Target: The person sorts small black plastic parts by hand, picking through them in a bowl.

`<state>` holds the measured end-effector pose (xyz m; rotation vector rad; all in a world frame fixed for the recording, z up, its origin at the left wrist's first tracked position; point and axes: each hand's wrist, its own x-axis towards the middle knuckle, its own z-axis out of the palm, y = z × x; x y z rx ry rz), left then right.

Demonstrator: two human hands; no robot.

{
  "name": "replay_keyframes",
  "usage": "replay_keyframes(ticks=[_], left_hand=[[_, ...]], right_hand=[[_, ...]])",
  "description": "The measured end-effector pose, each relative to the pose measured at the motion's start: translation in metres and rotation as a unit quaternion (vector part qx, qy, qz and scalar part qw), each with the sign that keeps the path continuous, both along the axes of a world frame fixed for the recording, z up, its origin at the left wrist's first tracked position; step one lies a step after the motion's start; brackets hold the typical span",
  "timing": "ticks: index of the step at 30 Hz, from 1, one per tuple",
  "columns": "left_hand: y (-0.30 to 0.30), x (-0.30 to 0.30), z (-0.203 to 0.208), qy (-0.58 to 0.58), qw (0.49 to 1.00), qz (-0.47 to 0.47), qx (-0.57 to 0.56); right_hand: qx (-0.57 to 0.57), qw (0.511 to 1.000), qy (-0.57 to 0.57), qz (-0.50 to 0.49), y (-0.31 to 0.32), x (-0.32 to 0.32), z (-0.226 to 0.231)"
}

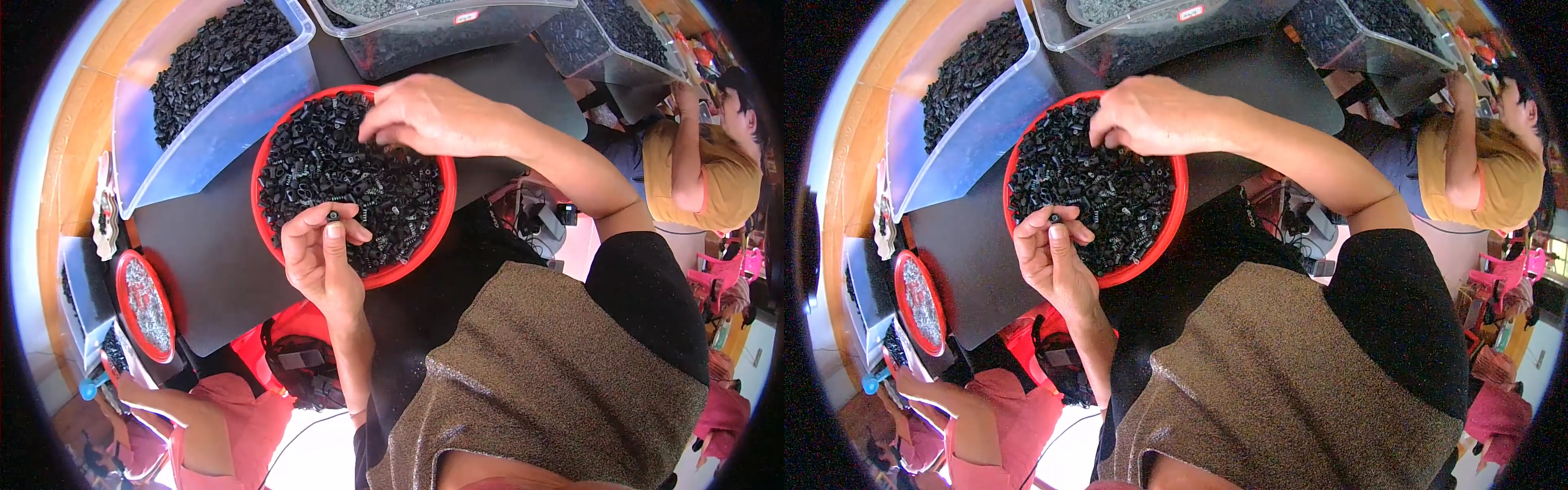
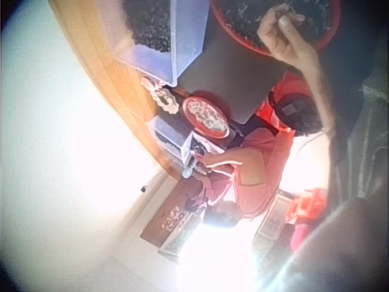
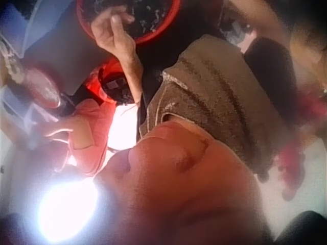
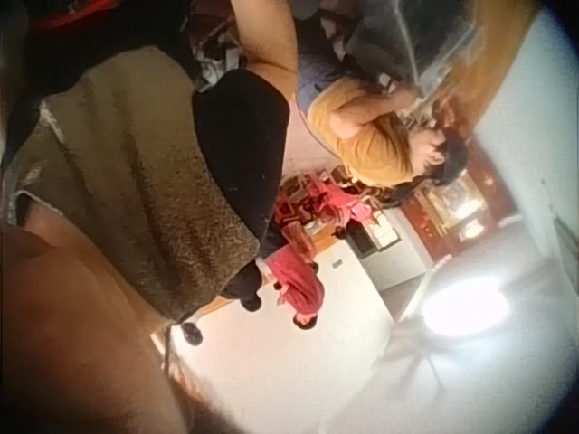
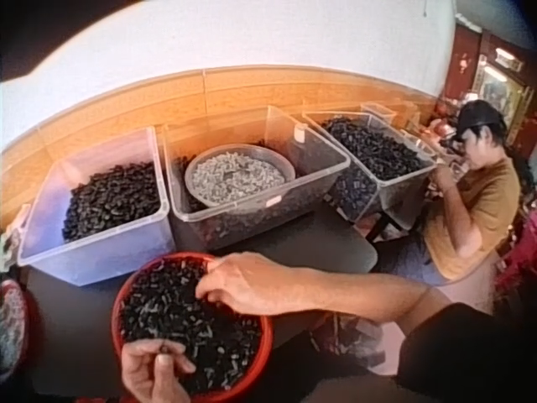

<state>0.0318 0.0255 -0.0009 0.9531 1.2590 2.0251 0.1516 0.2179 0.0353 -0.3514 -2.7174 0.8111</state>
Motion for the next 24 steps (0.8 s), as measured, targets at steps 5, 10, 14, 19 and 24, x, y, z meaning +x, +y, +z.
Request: replay_keyframes(ticks=[5, 10, 14, 19, 24], left_hand=[[0.000, 0.003, 0.002, 0.000, 1.000, -0.008, 0.000], [-0.002, 0.000, 0.003, -0.002, 1.000, -0.010, -0.002], [0.001, 0.001, 0.001, 0.004, 1.000, -0.024, 0.000], [-0.004, -0.002, 0.005, 0.002, 1.000, -0.013, 0.001], [0.000, 0.000, 0.000, 0.011, 0.999, -0.030, 0.006]], right_hand=[[0.076, 0.996, -0.007, -0.054, 0.008, 0.004, 0.004], [0.042, 0.999, -0.030, 0.002, -0.007, 0.000, 0.001], [0.073, 0.990, -0.117, -0.030, -0.006, 0.021, 0.010], [0.082, 0.992, -0.081, -0.057, -0.008, 0.011, 0.014], [0.060, 0.998, -0.033, -0.004, -0.004, 0.008, 0.001]])
